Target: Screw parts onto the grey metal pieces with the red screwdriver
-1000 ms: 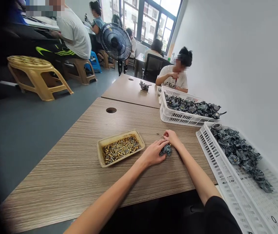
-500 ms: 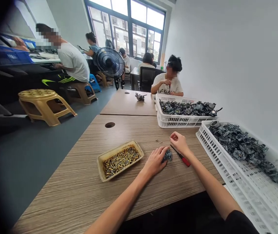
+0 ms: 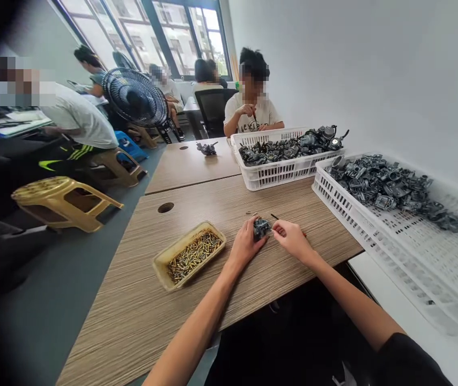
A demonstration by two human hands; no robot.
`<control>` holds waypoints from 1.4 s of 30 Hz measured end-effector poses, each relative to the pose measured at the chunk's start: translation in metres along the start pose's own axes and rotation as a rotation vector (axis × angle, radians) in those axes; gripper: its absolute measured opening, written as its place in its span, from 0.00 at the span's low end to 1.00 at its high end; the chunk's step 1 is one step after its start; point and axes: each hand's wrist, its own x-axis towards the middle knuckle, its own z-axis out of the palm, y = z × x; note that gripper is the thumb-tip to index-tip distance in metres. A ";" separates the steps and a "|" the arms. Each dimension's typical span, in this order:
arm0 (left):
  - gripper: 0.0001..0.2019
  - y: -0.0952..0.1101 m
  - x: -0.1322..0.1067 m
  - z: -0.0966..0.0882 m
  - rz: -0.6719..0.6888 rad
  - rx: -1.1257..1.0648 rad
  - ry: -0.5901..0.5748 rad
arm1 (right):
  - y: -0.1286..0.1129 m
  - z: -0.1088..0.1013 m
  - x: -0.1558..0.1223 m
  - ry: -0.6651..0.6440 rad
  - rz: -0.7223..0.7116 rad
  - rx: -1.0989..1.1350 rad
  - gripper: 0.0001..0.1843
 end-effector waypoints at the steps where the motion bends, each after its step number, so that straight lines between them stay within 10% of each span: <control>1: 0.37 -0.001 0.000 0.000 0.002 -0.006 -0.001 | 0.001 0.004 -0.002 -0.008 -0.004 -0.003 0.05; 29: 0.25 -0.012 -0.002 0.004 -0.082 -0.178 0.038 | 0.012 0.036 0.008 -0.002 -0.205 -0.312 0.07; 42: 0.21 0.004 -0.004 -0.007 -0.061 -0.038 0.026 | 0.043 -0.033 -0.025 -0.023 -0.053 -0.607 0.16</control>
